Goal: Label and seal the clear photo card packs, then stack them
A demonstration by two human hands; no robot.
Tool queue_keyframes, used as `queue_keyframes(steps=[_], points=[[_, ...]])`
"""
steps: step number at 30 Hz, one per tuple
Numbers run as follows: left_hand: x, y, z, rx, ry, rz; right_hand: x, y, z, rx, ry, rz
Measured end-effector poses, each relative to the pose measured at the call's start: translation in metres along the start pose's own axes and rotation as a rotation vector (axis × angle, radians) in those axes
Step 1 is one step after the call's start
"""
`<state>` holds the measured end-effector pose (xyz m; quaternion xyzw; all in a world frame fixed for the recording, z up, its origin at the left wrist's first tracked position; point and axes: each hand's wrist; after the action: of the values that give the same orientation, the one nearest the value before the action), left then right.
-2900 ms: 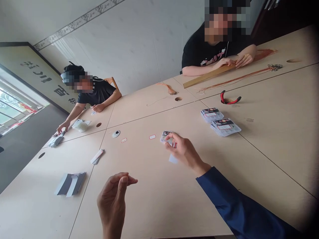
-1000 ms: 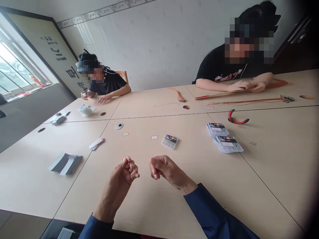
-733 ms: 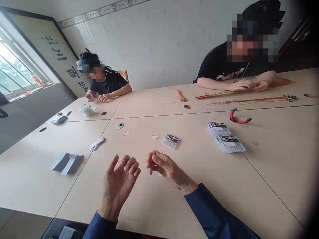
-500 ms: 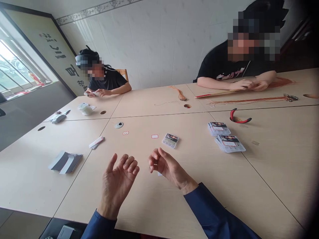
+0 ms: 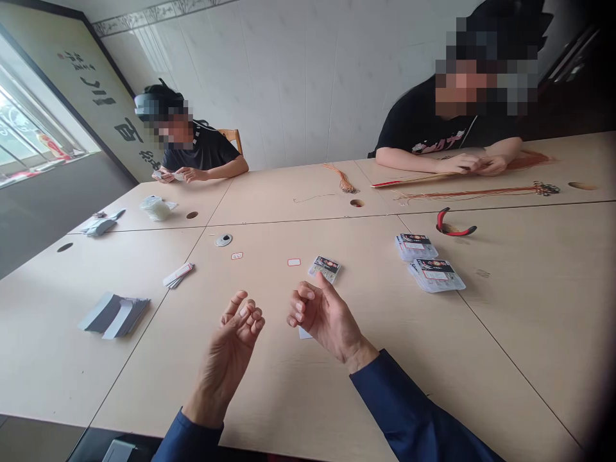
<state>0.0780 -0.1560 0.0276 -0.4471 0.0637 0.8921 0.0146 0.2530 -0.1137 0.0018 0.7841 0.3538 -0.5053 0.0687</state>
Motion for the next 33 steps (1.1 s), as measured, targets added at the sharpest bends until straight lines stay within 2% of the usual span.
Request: queue_keyframes(steps=[13,23,26,29,33], points=[[-0.002,-0.004,0.000,-0.010,-0.059,0.027,0.003,0.002,0.000,0.024,0.009,-0.012],[-0.005,-0.010,-0.002,0.059,0.015,-0.044,0.001,-0.001,-0.005,0.043,-0.086,0.040],[-0.009,-0.012,-0.007,0.082,-0.120,-0.115,0.002,-0.001,-0.003,0.047,-0.051,0.030],[-0.011,-0.014,-0.011,0.078,-0.418,-0.176,0.003,0.000,0.000,0.043,0.121,0.041],[-0.015,-0.017,-0.014,0.050,-0.801,-0.168,0.004,0.002,0.001,0.005,0.356,0.083]])
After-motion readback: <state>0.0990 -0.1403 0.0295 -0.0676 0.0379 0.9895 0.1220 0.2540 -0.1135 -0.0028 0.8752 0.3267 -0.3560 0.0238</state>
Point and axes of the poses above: each hand's wrist, its own y-axis away from the middle knuckle, its own x-axis out of the back of the hand, z = x × y, and after that the axes turned 15 degrees about -z, right-handed
